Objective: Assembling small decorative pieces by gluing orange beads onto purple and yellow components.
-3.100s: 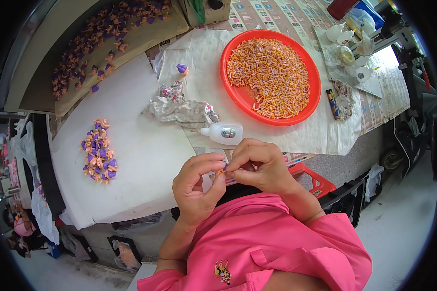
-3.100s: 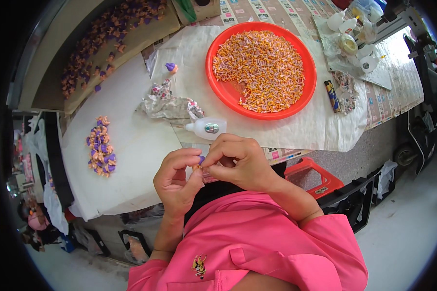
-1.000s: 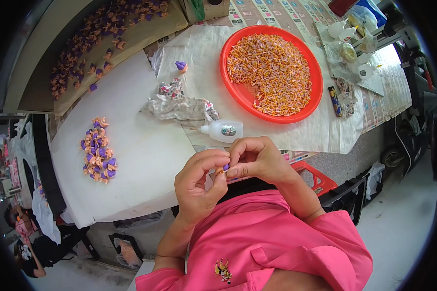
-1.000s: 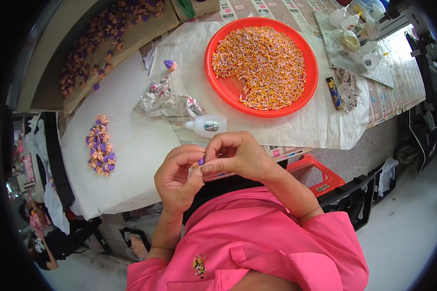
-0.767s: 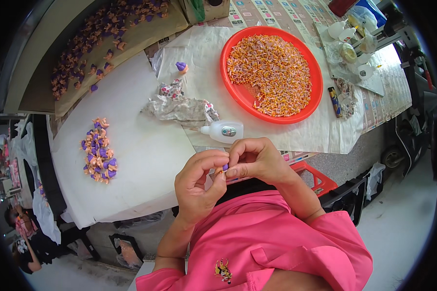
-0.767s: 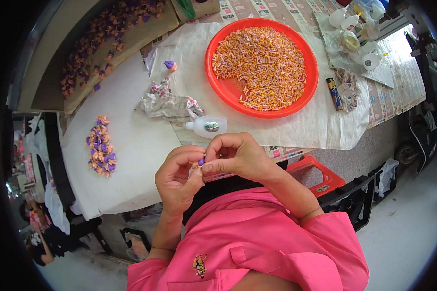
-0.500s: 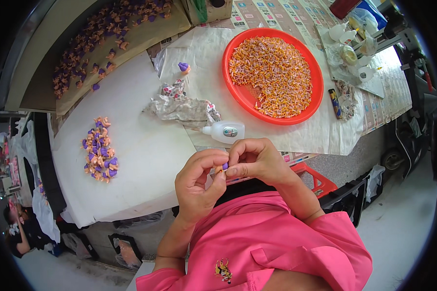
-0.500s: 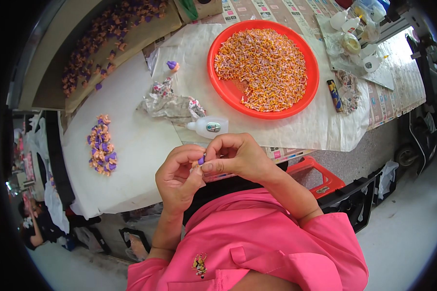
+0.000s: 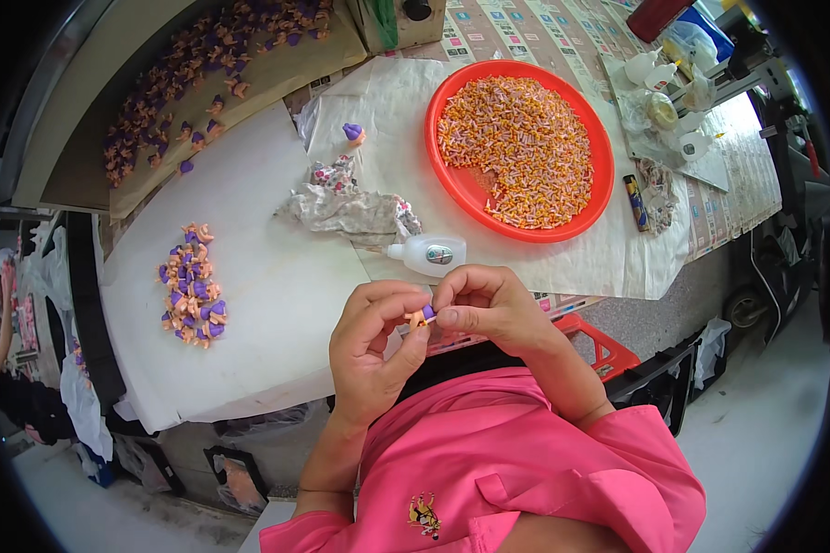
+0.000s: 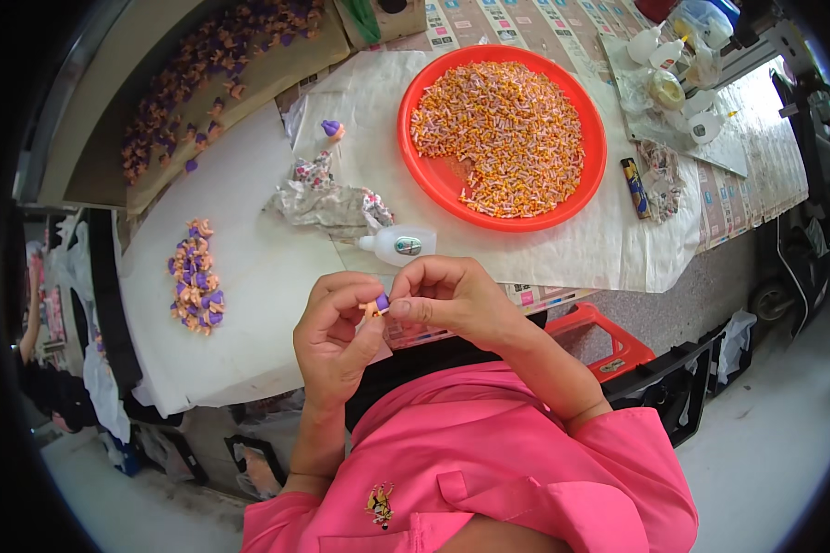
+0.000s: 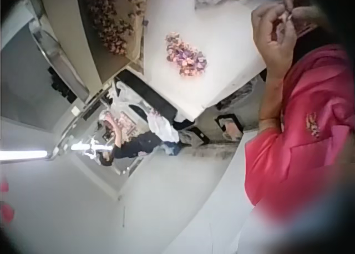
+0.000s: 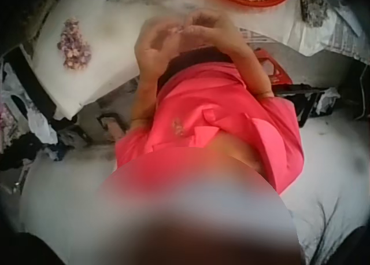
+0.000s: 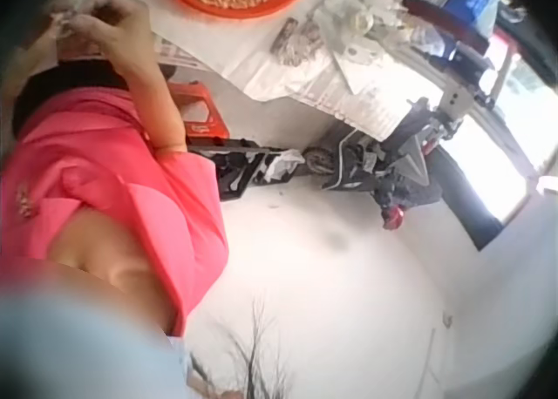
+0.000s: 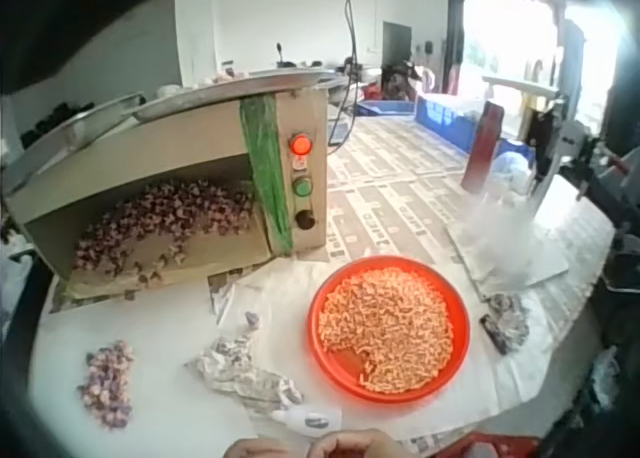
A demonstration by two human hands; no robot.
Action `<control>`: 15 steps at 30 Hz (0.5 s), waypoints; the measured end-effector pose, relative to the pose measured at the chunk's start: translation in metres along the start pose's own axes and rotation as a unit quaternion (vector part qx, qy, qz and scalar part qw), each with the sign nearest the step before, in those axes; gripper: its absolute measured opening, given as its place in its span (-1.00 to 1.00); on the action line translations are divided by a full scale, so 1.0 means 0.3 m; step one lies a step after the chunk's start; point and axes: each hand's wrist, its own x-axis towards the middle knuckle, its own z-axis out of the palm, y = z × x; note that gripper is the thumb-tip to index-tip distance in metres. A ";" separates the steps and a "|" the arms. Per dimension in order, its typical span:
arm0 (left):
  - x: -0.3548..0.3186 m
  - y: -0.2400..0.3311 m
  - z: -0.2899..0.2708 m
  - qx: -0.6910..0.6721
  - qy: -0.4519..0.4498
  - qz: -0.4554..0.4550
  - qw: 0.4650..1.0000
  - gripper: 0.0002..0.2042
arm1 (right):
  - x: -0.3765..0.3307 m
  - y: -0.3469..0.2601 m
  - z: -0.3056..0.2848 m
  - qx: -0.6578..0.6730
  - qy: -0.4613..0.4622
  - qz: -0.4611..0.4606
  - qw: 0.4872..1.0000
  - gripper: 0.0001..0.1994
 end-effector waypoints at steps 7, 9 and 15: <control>-0.007 0.028 -0.003 -0.074 -0.015 -0.143 0.987 -0.78 | -0.026 0.003 0.015 -0.038 0.031 -0.052 0.997 -0.87; -0.008 0.025 -0.003 -0.059 -0.005 -0.131 0.990 -0.78 | -0.031 0.002 0.025 -0.049 0.037 -0.061 0.996 -0.87; -0.015 0.025 -0.008 -0.083 -0.009 -0.150 0.985 -0.78 | -0.036 -0.004 0.046 -0.092 0.042 -0.081 0.992 -0.85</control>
